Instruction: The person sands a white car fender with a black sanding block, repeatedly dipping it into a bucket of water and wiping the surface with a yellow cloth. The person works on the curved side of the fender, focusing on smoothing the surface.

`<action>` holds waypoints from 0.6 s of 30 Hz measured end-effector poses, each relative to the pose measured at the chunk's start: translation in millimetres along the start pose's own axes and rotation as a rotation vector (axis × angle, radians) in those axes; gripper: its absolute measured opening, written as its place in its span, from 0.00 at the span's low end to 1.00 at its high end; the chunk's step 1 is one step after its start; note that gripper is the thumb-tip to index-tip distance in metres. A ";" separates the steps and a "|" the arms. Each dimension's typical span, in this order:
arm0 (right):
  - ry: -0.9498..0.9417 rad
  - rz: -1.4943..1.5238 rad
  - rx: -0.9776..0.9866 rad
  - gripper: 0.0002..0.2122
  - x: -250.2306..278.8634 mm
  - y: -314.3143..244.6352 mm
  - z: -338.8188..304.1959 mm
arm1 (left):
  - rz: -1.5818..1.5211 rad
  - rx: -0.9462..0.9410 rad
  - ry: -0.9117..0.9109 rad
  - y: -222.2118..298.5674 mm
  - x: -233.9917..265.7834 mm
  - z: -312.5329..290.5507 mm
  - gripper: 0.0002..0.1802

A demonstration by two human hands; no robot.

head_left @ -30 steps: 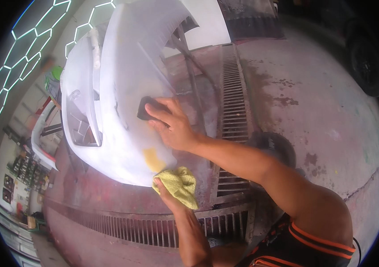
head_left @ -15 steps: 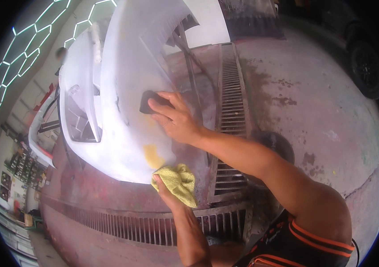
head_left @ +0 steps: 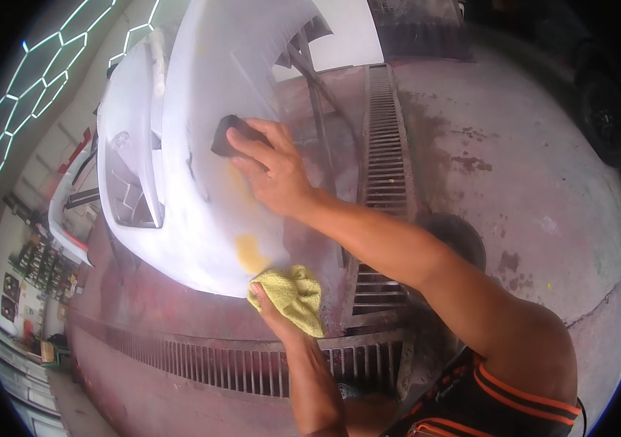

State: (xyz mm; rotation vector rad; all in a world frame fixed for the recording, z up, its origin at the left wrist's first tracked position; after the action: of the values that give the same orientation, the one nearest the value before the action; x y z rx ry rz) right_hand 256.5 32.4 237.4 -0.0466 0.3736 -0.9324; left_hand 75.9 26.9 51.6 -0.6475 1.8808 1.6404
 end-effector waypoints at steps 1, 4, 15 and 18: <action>0.010 0.007 -0.003 0.30 0.5 -1.2 -5.0 | 0.016 -0.001 0.013 0.1 3.0 -0.5 0.31; -0.067 0.034 0.006 0.29 11.0 -15.8 -28.2 | 0.035 -0.017 0.032 0.7 10.1 6.8 0.32; -0.109 0.040 -0.107 0.30 21.5 -36.3 -38.9 | 0.088 -0.015 -0.019 -1.9 12.5 9.3 0.29; -0.004 0.035 -0.140 0.28 3.1 -16.3 -5.2 | 0.063 -0.062 -0.023 -2.6 8.4 7.9 0.29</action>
State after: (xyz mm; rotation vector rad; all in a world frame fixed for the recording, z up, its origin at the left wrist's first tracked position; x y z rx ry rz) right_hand 243.8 20.8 234.8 -0.1693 0.4349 -0.8700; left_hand 72.2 34.4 43.2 -0.5976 1.8584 1.7445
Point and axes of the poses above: each hand's wrist, its own z-axis towards the middle knuckle, its own x-axis out of the back of the hand, y = z × x, the point moved 9 cm from there along z, towards the middle knuckle, and after that the axes turned 8 degrees about y, right-handed, at the moved point
